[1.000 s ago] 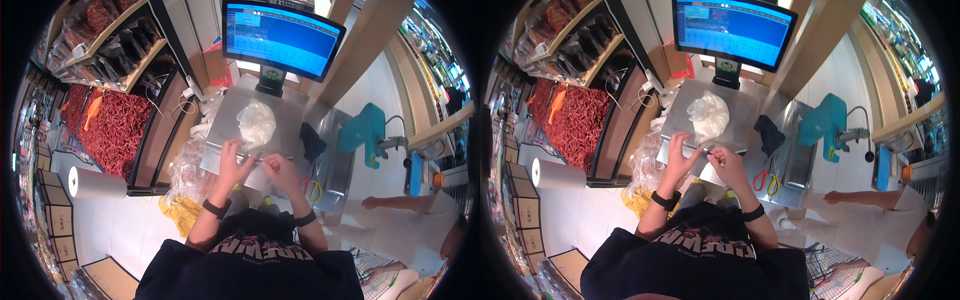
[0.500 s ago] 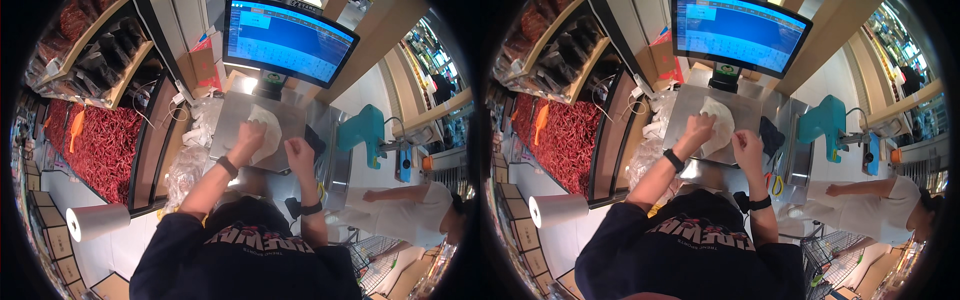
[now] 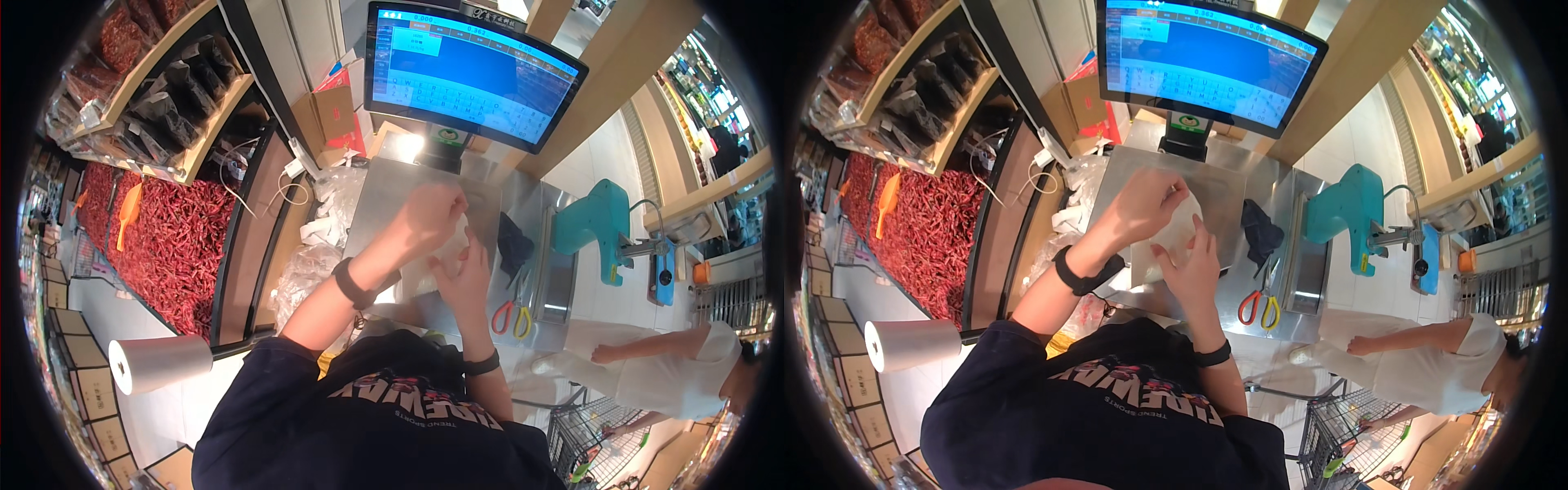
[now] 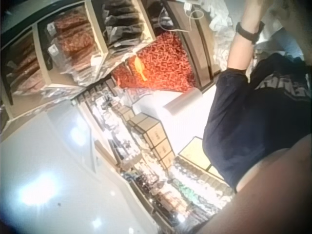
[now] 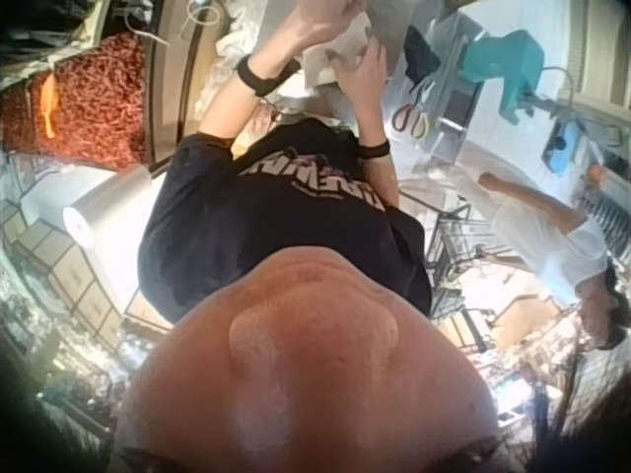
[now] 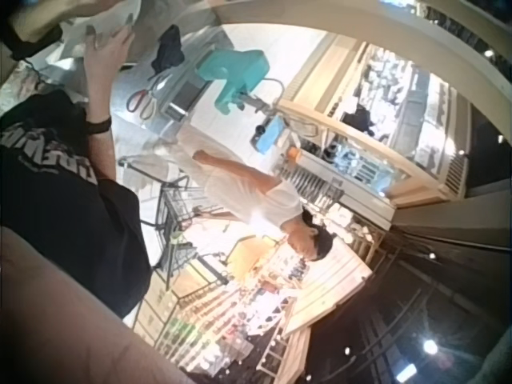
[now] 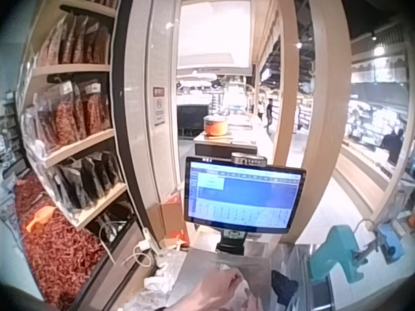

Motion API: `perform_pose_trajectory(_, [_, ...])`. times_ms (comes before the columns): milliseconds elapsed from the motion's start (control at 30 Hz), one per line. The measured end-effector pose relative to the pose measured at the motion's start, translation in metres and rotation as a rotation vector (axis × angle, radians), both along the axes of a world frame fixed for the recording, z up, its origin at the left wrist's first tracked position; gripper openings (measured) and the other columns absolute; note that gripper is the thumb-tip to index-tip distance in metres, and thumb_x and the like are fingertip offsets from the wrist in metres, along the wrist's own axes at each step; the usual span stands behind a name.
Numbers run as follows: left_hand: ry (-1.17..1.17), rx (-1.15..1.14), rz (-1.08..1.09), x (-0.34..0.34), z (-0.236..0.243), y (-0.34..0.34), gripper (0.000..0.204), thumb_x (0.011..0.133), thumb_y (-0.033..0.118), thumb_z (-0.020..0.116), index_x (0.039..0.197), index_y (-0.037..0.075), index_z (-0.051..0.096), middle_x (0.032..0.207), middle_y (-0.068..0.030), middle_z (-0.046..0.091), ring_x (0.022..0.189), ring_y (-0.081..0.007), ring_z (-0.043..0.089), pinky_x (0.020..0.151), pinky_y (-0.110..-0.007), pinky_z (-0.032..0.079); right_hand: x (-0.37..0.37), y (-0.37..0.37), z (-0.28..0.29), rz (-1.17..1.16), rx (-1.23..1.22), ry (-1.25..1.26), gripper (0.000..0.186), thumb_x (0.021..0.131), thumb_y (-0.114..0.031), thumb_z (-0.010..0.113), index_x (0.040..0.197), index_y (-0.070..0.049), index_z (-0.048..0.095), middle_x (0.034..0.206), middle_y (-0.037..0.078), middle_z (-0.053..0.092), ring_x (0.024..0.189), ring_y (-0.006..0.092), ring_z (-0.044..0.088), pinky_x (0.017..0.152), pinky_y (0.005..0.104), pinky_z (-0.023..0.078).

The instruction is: Weighing a product in a plastic bag and sealing it with a machine in a supermarket.

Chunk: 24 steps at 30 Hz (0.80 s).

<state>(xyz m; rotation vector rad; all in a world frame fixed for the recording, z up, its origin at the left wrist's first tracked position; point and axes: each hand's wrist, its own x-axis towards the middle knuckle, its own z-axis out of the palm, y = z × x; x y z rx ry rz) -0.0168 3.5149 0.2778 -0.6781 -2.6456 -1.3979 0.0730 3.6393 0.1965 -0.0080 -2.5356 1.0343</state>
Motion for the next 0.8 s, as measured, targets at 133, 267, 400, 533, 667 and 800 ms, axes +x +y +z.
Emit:
perform_pose_trajectory(133, [-0.017,0.115,-0.094,0.022,0.014,0.001,0.015,0.088,0.013,0.060,0.089,-0.001,0.065,0.068,-0.0176,0.064,0.059,-0.0299,0.063,0.053,-0.037,0.046,0.004,0.002,0.015,-0.021,0.008,-0.086,0.058,0.072,-0.027,0.076,0.122,-0.005,0.055,0.080,0.008,0.056,0.067,0.0252,0.056,0.061,0.0367,0.046])
perform_pose_trajectory(267, [-0.042,0.116,-0.120,0.036,0.010,0.010,0.014,0.088,0.013,0.059,0.086,-0.001,0.064,0.070,-0.0179,0.064,0.062,-0.0326,0.064,0.055,-0.037,0.047,0.012,0.014,0.016,0.003,0.149,-0.006,0.040,0.071,-0.013,0.068,0.109,-0.005,0.060,0.079,0.008,0.056,0.062,0.0282,0.059,0.053,0.0392,0.047])
perform_pose_trajectory(400, [-0.052,0.132,-0.170,0.031,-0.001,0.021,0.016,0.089,0.015,0.059,0.086,0.000,0.064,0.071,-0.0184,0.064,0.065,-0.0348,0.064,0.058,-0.039,0.048,0.008,0.019,0.007,0.024,0.223,0.019,0.037,0.070,-0.006,0.063,0.106,-0.004,0.061,0.079,0.012,0.058,0.068,0.0335,0.061,0.055,0.0425,0.048])
perform_pose_trajectory(533, [-0.066,0.226,-0.121,0.017,-0.005,0.016,0.018,0.088,0.018,0.061,0.090,0.000,0.063,0.070,-0.0192,0.063,0.066,-0.0355,0.064,0.060,-0.039,0.049,-0.035,0.031,-0.002,0.056,0.209,0.063,0.034,0.069,-0.002,0.060,0.104,-0.002,0.060,0.083,0.017,0.061,0.076,0.0376,0.062,0.061,0.0449,0.050])
perform_pose_trajectory(667, [-0.158,0.280,0.110,0.020,-0.024,-0.014,0.043,0.090,0.030,0.063,0.124,0.006,0.054,0.100,-0.0193,0.066,0.075,-0.0270,0.068,0.065,-0.035,0.053,-0.069,0.045,-0.019,0.212,0.013,0.005,0.033,0.070,-0.001,0.062,0.103,0.000,0.060,0.088,0.019,0.063,0.080,0.0372,0.064,0.069,0.0406,0.052])
perform_pose_trajectory(800, [-0.543,0.467,0.185,0.026,-0.073,-0.048,0.056,0.088,0.035,0.067,0.129,0.001,0.051,0.112,-0.0188,0.063,0.094,-0.0240,0.065,0.076,-0.033,0.053,-0.107,0.063,-0.033,0.440,-0.092,-0.097,0.022,0.084,-0.012,0.061,0.105,-0.005,0.063,0.094,0.017,0.064,0.083,0.0355,0.063,0.074,0.0397,0.051])
